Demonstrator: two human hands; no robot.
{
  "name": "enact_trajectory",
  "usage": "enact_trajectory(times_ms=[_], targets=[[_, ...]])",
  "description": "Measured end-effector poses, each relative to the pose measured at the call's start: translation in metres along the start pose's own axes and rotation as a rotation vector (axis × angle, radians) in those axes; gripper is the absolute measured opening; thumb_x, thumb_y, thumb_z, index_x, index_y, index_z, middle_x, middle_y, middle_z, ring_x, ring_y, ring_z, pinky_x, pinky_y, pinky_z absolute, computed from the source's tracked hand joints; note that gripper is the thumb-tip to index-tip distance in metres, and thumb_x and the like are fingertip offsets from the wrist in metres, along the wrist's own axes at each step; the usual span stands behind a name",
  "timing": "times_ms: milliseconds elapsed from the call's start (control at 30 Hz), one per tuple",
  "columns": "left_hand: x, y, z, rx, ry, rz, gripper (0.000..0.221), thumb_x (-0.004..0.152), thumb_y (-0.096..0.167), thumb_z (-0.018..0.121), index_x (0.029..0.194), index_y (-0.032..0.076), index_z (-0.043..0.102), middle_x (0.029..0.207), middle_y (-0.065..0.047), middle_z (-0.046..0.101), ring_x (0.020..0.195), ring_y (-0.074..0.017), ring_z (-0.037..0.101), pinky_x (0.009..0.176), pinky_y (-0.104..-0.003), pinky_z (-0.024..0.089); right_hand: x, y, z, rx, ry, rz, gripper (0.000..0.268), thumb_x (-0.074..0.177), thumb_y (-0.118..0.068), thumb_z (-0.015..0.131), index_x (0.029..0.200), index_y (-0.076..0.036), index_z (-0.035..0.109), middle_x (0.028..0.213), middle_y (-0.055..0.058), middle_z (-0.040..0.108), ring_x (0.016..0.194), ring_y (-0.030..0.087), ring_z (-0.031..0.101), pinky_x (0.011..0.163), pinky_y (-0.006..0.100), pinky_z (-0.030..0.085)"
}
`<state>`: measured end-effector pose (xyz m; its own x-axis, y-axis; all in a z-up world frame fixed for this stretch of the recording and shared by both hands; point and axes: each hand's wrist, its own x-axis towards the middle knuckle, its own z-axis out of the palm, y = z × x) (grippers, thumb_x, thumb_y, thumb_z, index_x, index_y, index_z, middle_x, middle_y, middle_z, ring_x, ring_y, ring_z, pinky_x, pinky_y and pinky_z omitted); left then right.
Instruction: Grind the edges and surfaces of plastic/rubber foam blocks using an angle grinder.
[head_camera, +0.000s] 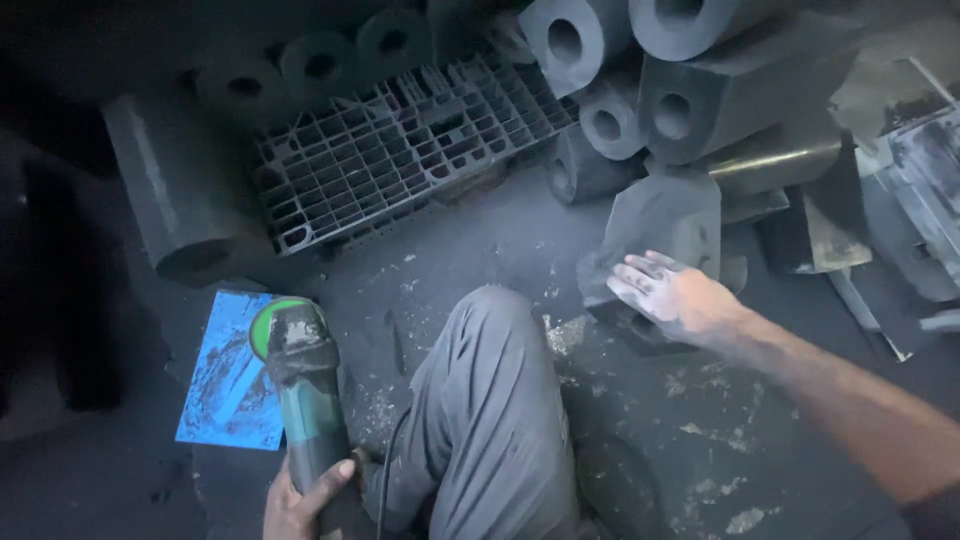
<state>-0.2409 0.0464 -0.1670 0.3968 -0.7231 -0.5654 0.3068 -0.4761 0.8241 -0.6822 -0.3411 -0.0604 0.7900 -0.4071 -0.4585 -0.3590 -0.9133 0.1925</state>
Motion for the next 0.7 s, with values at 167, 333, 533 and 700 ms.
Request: enact_trajectory(times_ms=[167, 333, 533, 700], targets=[[-0.011, 0.001, -0.007, 0.049, 0.071, -0.037, 0.060, 0.070, 0.026, 0.083, 0.123, 0.000, 0.068, 0.099, -0.016, 0.077, 0.090, -0.0249, 0.073, 0.087, -0.040, 0.054, 0.032, -0.034, -0.029, -0.021, 0.122, 0.303, 0.063, 0.089, -0.021, 0.061, 0.148, -0.012, 0.042, 0.153, 0.011, 0.044, 0.144, 0.033, 0.041, 0.119, 0.043, 0.034], [-0.025, 0.011, -0.007, -0.005, 0.100, 0.003, 0.061, 0.069, 0.027, 0.083, 0.122, 0.001, 0.068, 0.105, -0.013, 0.078, 0.096, -0.0217, 0.072, 0.093, -0.038, 0.052, 0.036, -0.057, -0.039, 0.120, 0.250, 0.653, 0.084, 0.078, -0.036, 0.074, 0.146, -0.001, 0.041, 0.151, 0.023, 0.044, 0.140, 0.041, 0.044, 0.112, 0.045, 0.041], [-0.037, 0.043, -0.009, -0.069, 0.140, 0.017, 0.057, 0.070, 0.028, 0.082, 0.120, 0.002, 0.070, 0.106, -0.010, 0.079, 0.097, -0.0187, 0.072, 0.092, -0.035, 0.051, 0.023, -0.048, -0.050, 0.166, 0.157, 0.752, 0.089, 0.079, -0.039, 0.077, 0.152, -0.007, 0.038, 0.151, 0.023, 0.044, 0.127, 0.040, 0.056, 0.097, 0.047, 0.054], [-0.076, 0.090, -0.021, -0.362, 0.174, 0.020, 0.045, 0.075, 0.022, 0.081, 0.112, 0.002, 0.066, 0.091, -0.008, 0.073, 0.077, -0.0151, 0.066, 0.072, -0.032, 0.053, 0.049, -0.018, -0.037, 0.093, -0.160, 0.724, 0.067, 0.089, -0.047, 0.074, 0.141, -0.012, 0.052, 0.126, 0.013, 0.065, 0.108, 0.029, 0.073, 0.091, 0.040, 0.062]])
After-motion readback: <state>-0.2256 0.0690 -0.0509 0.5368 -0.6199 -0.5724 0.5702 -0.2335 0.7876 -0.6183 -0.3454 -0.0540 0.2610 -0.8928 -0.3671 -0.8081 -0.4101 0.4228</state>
